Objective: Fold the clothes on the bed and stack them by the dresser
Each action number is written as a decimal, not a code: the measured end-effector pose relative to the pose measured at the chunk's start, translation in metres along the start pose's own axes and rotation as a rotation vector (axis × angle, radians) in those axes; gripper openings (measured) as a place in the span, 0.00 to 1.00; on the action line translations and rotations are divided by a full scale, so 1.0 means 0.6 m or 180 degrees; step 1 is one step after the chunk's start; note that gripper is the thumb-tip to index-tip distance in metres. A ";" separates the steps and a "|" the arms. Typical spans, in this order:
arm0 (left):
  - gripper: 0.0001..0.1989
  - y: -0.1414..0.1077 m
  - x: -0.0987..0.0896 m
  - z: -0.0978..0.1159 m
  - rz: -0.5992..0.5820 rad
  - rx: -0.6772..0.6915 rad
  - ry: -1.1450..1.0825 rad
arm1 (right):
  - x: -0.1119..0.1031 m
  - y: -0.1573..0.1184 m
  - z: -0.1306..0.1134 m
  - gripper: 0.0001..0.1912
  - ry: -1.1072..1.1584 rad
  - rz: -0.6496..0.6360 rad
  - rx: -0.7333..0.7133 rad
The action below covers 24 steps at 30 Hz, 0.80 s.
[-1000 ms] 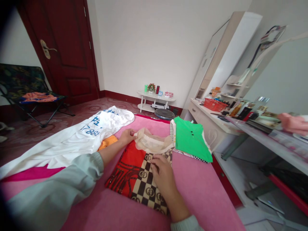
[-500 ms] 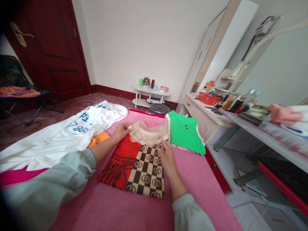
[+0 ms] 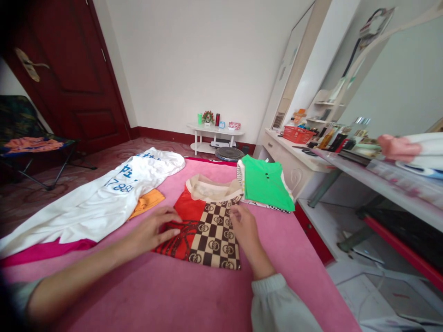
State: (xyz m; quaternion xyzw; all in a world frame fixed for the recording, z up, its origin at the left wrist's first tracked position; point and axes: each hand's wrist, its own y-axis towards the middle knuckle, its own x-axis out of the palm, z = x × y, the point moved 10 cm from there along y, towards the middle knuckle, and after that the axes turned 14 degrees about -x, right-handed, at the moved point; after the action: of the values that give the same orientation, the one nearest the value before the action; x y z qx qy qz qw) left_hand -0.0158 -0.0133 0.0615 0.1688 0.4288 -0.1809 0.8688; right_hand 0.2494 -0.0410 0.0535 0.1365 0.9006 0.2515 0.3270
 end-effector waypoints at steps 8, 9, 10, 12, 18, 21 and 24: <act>0.08 -0.103 0.001 0.022 -0.0465 0.0123 0.0019 | 0.022 -0.085 -0.120 0.07 -0.0588 -0.1296 -0.0381; 0.09 -0.104 0.002 0.020 -0.0476 0.0114 0.0010 | 0.018 -0.097 -0.123 0.07 -0.0589 -0.1349 -0.0372; 0.10 -0.102 0.003 0.017 -0.0462 0.0081 0.0010 | 0.014 -0.105 -0.123 0.07 -0.0599 -0.1363 -0.0355; 0.12 -0.089 0.000 0.004 -0.0322 -0.0071 0.0048 | 0.002 -0.108 -0.113 0.07 -0.0705 -0.1270 -0.0289; 0.27 -0.015 -0.023 -0.075 0.0322 -0.1193 0.0553 | -0.017 -0.057 -0.042 0.16 -0.1478 -0.0922 0.0414; 0.30 0.002 -0.022 -0.105 0.0244 -0.1631 0.0538 | -0.010 -0.042 -0.020 0.19 -0.1594 -0.0818 0.0639; 0.28 0.001 -0.017 -0.117 0.0187 -0.1756 0.0350 | -0.001 -0.042 -0.021 0.22 -0.1548 -0.0620 0.0571</act>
State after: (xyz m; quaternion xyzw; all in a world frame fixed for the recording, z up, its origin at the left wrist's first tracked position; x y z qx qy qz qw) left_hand -0.0692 0.0206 0.0296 -0.0521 0.5033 -0.0227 0.8623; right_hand 0.2398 -0.0669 0.0486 0.1341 0.8232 0.0980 0.5429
